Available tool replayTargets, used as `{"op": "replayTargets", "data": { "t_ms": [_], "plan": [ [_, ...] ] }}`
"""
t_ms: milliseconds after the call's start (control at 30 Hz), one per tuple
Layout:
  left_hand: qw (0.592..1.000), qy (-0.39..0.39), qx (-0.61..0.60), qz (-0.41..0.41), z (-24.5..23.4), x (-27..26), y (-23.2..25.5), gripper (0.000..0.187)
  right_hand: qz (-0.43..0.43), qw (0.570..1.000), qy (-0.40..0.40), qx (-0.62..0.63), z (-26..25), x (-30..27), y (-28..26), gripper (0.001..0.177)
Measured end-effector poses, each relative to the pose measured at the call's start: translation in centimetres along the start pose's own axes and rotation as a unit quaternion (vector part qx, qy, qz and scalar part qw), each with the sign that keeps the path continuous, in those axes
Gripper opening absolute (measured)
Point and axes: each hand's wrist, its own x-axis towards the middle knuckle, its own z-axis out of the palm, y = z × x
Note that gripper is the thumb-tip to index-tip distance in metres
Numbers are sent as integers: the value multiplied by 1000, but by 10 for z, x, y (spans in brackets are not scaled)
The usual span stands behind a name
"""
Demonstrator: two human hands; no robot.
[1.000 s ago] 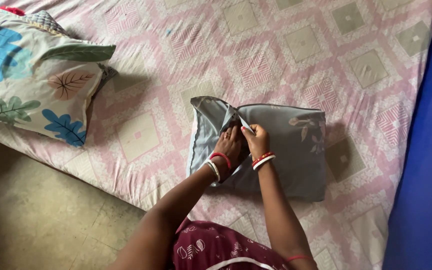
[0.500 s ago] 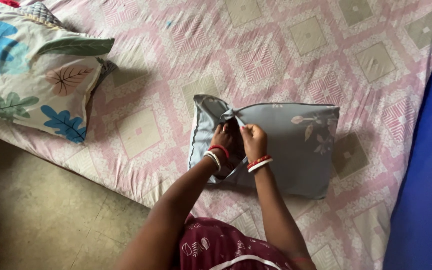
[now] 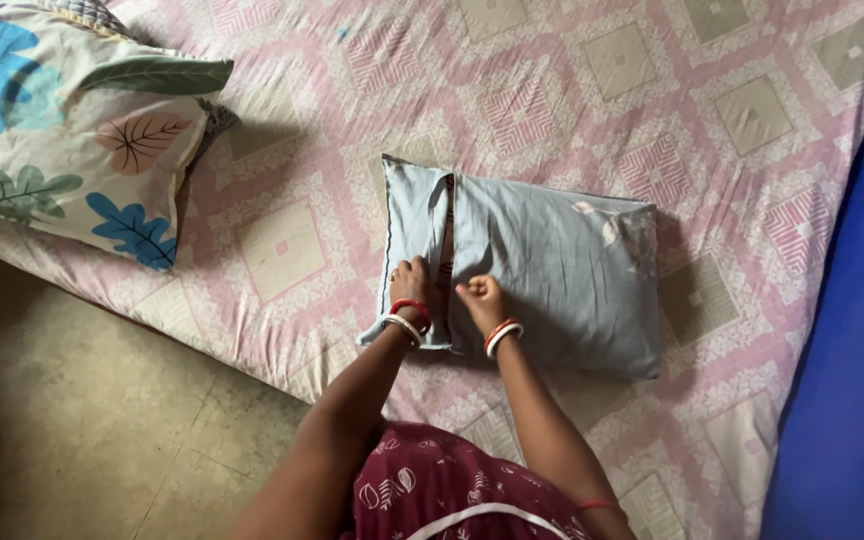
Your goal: The person picks up two pillows from a stack, places them on the bed, and adjusts their positions. They smooth the pillowcases and align the pillows neatly at the head of the bed.
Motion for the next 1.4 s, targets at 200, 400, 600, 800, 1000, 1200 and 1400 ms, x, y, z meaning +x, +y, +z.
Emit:
{"op": "replayTargets", "data": {
  "t_ms": [200, 400, 600, 800, 1000, 1200, 1400],
  "plan": [
    [995, 28, -95, 13, 15, 8, -8, 24, 140, 990, 7, -14, 31, -50, -38, 26],
    [991, 25, -122, 48, 38, 13, -4, 16, 68, 931, -124, -336, 44, -75, -142, 28],
    [981, 26, -190, -2, 23, 4, 14, 24, -46, 912, -153, -377, 49, -78, -141, 37],
    [964, 162, -193, 81, 33, 12, -4, 32, 55, 953, -175, -242, 23, -89, -123, 27],
    [975, -67, -192, 92, 55, 3, -16, 19, 161, 964, -187, -102, 6, -79, -68, 23],
    [969, -27, -242, 36, 45, -10, -4, 19, -254, 927, -175, -214, -3, -57, -67, 36],
    [956, 88, -276, 52, 11, -20, -3, 20, 279, 914, -184, 228, 33, -10, -152, 23]
  ]
}}
